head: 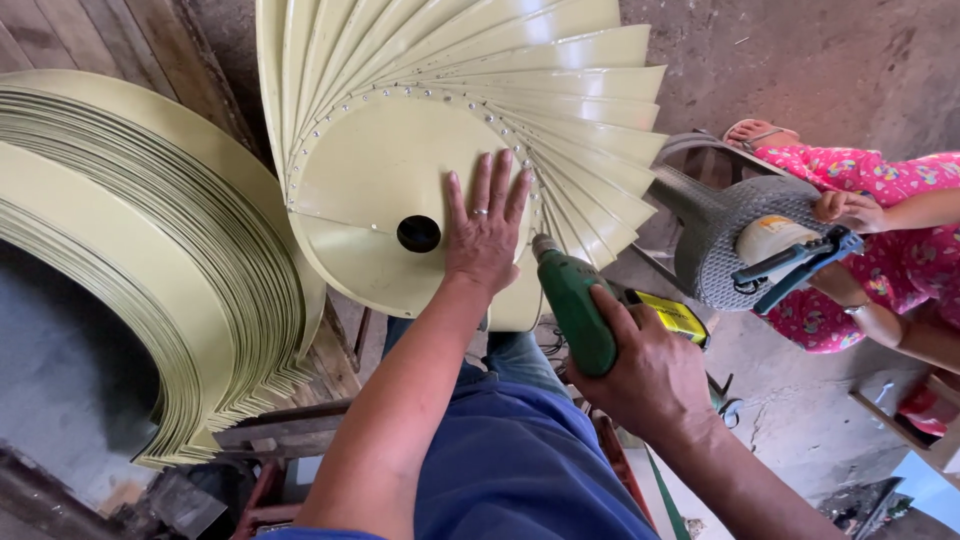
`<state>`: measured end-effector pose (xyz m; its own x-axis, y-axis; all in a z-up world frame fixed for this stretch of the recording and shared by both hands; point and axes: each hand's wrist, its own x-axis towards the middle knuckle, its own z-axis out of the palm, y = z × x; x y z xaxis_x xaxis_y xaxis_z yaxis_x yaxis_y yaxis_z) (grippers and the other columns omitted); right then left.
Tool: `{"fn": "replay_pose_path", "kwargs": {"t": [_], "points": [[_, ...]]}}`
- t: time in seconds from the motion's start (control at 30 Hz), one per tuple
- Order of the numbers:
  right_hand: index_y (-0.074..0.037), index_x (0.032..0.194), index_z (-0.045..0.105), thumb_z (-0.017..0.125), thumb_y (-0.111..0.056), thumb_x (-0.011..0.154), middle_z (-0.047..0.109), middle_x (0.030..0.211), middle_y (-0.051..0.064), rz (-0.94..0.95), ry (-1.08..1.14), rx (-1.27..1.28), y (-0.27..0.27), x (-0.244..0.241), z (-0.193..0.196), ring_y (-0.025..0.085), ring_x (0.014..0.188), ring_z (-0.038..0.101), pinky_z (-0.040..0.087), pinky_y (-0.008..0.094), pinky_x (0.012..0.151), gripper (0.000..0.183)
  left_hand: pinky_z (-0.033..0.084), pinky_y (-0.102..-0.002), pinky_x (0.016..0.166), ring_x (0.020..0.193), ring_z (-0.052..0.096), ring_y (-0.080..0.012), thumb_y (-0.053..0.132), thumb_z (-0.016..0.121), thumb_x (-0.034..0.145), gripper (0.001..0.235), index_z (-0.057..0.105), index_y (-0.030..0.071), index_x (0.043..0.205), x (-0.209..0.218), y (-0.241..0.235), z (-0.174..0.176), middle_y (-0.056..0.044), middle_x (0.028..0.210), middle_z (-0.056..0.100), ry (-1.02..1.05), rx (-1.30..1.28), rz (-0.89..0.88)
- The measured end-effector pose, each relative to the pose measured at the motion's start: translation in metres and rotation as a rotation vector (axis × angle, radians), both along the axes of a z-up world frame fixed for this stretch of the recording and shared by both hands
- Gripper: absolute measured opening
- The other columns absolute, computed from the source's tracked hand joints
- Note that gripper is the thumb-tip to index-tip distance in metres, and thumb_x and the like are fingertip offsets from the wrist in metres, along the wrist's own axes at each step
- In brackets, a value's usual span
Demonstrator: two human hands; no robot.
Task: Assembling the metal blades of a roof turbine ventilator by drilling and riveting them together.
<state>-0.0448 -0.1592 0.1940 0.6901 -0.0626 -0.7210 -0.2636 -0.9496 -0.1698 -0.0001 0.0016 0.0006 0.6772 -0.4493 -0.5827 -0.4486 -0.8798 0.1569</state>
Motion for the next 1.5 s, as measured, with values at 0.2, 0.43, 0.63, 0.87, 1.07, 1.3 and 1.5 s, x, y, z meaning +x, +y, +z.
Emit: {"fn": "replay_pose_path", "kwargs": {"t": [0.2, 0.43, 0.63, 0.87, 1.07, 1.3, 1.5], "points": [[-0.018, 0.138, 0.059, 0.083, -0.042, 0.064, 0.069, 0.095, 0.020, -0.019, -0.108, 0.049, -0.002, -0.007, -0.005, 0.041, 0.077, 0.071, 0.059, 0.051, 0.067, 0.082, -0.001, -0.069, 0.121, 0.159, -0.006, -0.0385, 0.050, 0.088, 0.062, 0.138, 0.006, 0.020, 0.169, 0.006, 0.000, 0.008, -0.016, 0.173, -0.006, 0.065, 0.009, -0.003], [-0.017, 0.138, 0.059, 0.084, -0.044, 0.070, 0.069, 0.095, 0.022, -0.007, -0.066, 0.017, 0.005, 0.005, -0.017, 0.041, 0.078, 0.071, 0.059, 0.050, 0.068, 0.077, 0.002, -0.069, 0.122, 0.159, -0.005, -0.0382, 0.051, 0.087, 0.064, 0.136, 0.006, 0.021, 0.169, 0.005, -0.001, 0.003, -0.017, 0.173, -0.006, 0.028, 0.035, -0.016], [-0.015, 0.135, 0.062, 0.083, -0.040, 0.071, 0.071, 0.096, 0.023, -0.022, -0.153, 0.059, 0.002, 0.001, -0.023, 0.042, 0.080, 0.072, 0.059, 0.052, 0.068, 0.072, 0.002, -0.070, 0.123, 0.160, -0.005, -0.0378, 0.044, 0.081, 0.072, 0.123, 0.009, 0.020, 0.169, -0.004, -0.005, -0.010, -0.016, 0.173, -0.006, -0.197, -0.025, -0.013], [-0.019, 0.140, 0.061, 0.084, -0.042, 0.069, 0.072, 0.098, 0.022, -0.117, -0.076, -0.003, 0.010, 0.001, 0.010, 0.041, 0.079, 0.073, 0.059, 0.050, 0.066, 0.079, 0.001, -0.070, 0.122, 0.159, -0.005, -0.0390, 0.048, 0.085, 0.066, 0.132, 0.006, 0.019, 0.168, 0.003, 0.000, -0.001, -0.018, 0.173, -0.006, -0.056, -0.022, -0.025], [-0.014, 0.138, 0.064, 0.086, -0.029, 0.071, 0.079, 0.100, 0.015, -0.579, -0.087, 0.080, -0.036, -0.072, 0.063, 0.026, 0.091, 0.076, 0.059, 0.037, 0.079, 0.072, 0.001, -0.068, 0.123, 0.158, -0.007, -0.0365, 0.063, 0.089, 0.056, 0.148, 0.002, 0.021, 0.168, 0.013, 0.000, 0.019, -0.015, 0.173, -0.007, 0.063, 0.038, -0.076], [0.005, 0.130, 0.059, 0.072, -0.011, 0.094, 0.069, 0.113, 0.012, -1.450, -0.642, 0.309, -0.112, -0.269, 0.016, 0.024, 0.098, 0.069, 0.058, 0.037, 0.095, 0.042, -0.001, -0.068, 0.123, 0.157, -0.012, -0.0350, 0.074, 0.087, 0.052, 0.154, -0.001, 0.021, 0.167, 0.017, -0.013, 0.040, -0.015, 0.172, -0.012, 0.104, 0.143, -0.100], [-0.003, 0.139, 0.055, 0.070, -0.049, 0.093, 0.069, 0.116, 0.014, -1.840, -0.891, 0.823, -0.219, -0.401, -0.092, 0.030, 0.094, 0.069, 0.059, 0.045, 0.089, 0.067, -0.013, -0.066, 0.119, 0.155, -0.021, -0.0335, 0.081, 0.081, 0.051, 0.157, -0.005, 0.018, 0.166, 0.007, -0.028, 0.036, -0.018, 0.170, -0.018, 0.073, 0.240, -0.056]]}}
